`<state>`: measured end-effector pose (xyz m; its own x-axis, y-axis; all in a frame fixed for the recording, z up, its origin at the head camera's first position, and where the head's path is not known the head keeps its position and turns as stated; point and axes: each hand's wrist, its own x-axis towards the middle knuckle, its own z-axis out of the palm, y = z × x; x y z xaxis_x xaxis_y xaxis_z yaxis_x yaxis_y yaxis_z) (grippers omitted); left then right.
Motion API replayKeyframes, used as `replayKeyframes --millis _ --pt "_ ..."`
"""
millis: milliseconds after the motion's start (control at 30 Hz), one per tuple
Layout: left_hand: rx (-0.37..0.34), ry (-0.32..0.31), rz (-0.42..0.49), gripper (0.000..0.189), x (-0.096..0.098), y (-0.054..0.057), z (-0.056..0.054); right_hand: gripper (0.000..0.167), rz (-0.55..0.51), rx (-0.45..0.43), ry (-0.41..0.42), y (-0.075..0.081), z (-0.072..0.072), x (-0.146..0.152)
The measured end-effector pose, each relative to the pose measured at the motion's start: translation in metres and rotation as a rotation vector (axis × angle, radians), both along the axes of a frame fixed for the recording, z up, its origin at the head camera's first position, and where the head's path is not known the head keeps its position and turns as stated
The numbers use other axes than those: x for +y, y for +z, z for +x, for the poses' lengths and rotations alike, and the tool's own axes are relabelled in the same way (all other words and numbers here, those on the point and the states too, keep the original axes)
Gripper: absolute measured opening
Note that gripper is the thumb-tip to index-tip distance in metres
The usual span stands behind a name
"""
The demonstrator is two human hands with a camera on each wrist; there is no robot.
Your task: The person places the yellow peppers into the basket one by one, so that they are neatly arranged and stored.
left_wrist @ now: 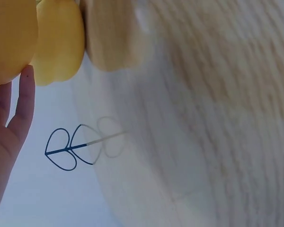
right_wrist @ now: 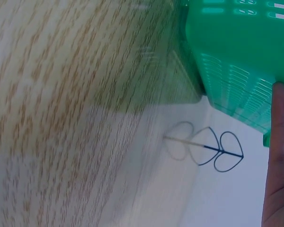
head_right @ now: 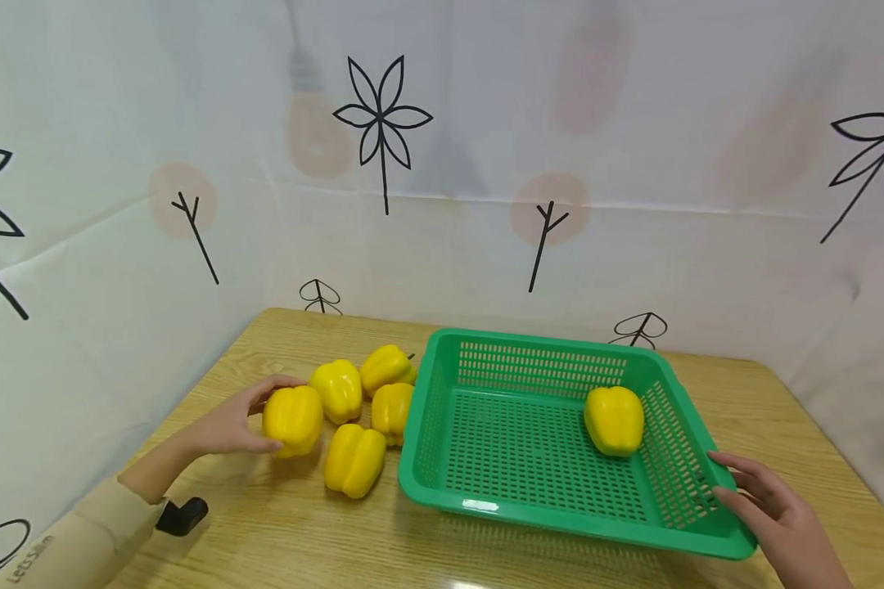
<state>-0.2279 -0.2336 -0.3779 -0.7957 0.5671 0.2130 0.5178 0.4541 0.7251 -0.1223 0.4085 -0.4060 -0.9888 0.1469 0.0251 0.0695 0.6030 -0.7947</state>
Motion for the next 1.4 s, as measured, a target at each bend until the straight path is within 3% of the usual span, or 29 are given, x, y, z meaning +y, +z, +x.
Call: replayKeyframes --millis 500,700,933,1400 --pt "0.097 -0.008 0.095 0.071 0.019 0.026 -0.007 0.046 -0.001 -0.003 -0.012 0.0 0.001 0.0" --pt "0.076 -0.002 0.14 0.072 0.03 0.038 -0.01 0.045 0.026 0.022 -0.016 -0.003 0.002 0.002" --pt "0.05 0.001 0.187 0.071 0.044 0.05 -0.013 0.046 -0.013 0.014 -0.028 -0.004 0.003 0.002" --pt "0.119 -0.095 0.251 0.069 0.078 0.074 -0.025 0.047 0.023 -0.014 -0.006 0.001 0.0 -0.001"
